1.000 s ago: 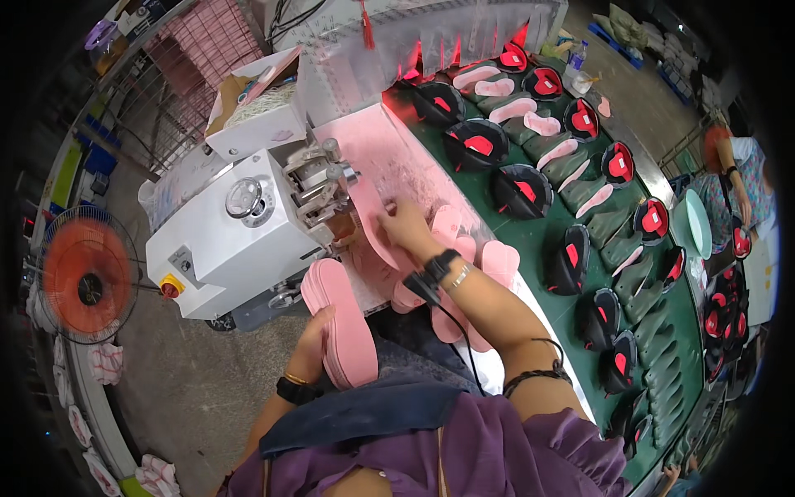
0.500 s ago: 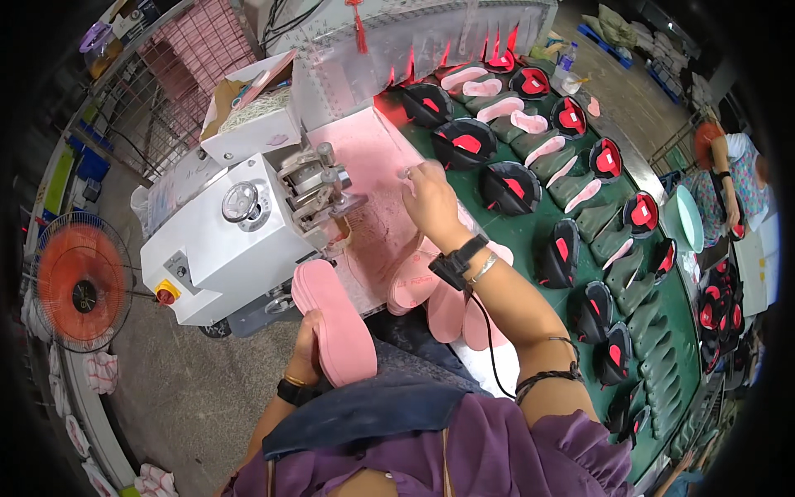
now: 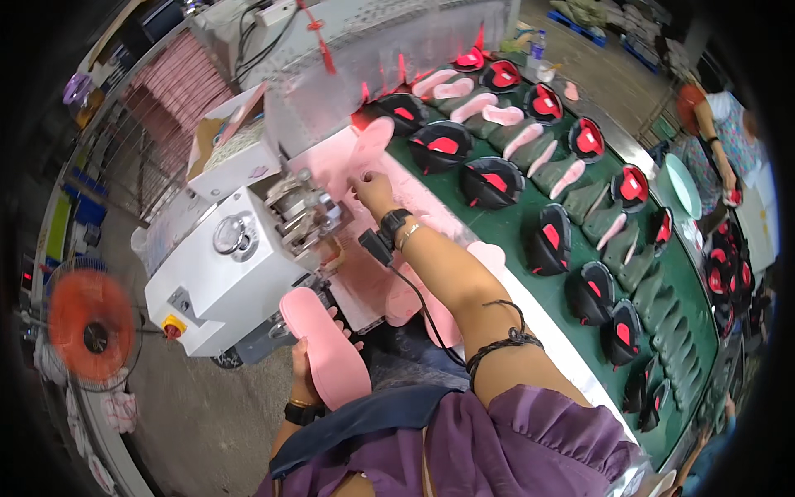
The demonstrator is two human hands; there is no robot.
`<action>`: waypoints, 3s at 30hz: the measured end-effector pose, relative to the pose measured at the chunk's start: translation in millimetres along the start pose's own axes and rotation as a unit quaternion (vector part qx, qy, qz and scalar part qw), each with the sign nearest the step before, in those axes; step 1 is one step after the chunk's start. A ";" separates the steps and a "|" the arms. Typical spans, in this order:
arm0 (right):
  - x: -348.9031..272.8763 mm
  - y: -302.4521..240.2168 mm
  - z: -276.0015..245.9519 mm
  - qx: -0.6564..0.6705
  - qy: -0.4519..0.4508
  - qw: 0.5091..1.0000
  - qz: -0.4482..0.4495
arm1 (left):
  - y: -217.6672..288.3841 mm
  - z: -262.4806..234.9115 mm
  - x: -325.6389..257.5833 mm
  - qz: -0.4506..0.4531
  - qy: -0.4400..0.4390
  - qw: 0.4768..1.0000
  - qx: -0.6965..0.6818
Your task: The recorder is operating a machine to process pink shoe insoles and placing them onto a conveyor belt in a factory setting.
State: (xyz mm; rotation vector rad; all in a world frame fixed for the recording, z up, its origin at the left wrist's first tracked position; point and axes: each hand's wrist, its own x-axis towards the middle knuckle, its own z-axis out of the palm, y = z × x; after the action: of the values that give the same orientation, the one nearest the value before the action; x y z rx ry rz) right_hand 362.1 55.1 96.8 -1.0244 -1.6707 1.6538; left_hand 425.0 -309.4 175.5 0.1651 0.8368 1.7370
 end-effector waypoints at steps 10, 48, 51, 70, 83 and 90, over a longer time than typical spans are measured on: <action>-160.7 8.1 -366.7 -0.099 0.402 0.910 -0.006 | -37.7 -39.5 35.2 -0.003 0.006 1.000 0.027; -194.0 1.9 -74.2 -0.008 -0.092 0.995 0.037 | -36.0 -35.2 2.0 -0.058 0.079 0.995 -0.013; -142.7 28.8 -46.8 -0.127 -0.049 0.990 -0.031 | -25.5 -11.3 -5.6 -0.039 0.079 0.995 -0.048; -122.3 -24.5 -75.8 -0.308 -0.038 0.923 -0.228 | -35.9 -34.9 -23.9 -0.077 0.125 0.989 -0.012; -32.4 -5.8 -13.1 -0.025 -0.027 0.999 0.029 | -24.2 -16.4 -45.2 -0.018 0.169 0.984 0.054; -120.3 -5.3 -228.6 0.091 0.206 0.974 -0.014 | -27.0 -8.8 -23.4 0.100 0.077 0.932 0.340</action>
State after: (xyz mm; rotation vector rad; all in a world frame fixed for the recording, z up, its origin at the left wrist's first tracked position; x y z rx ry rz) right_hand 616.5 82.2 133.0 -1.1513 -1.2343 1.4257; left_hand 450.0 -331.4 159.7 0.5977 1.5656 1.5923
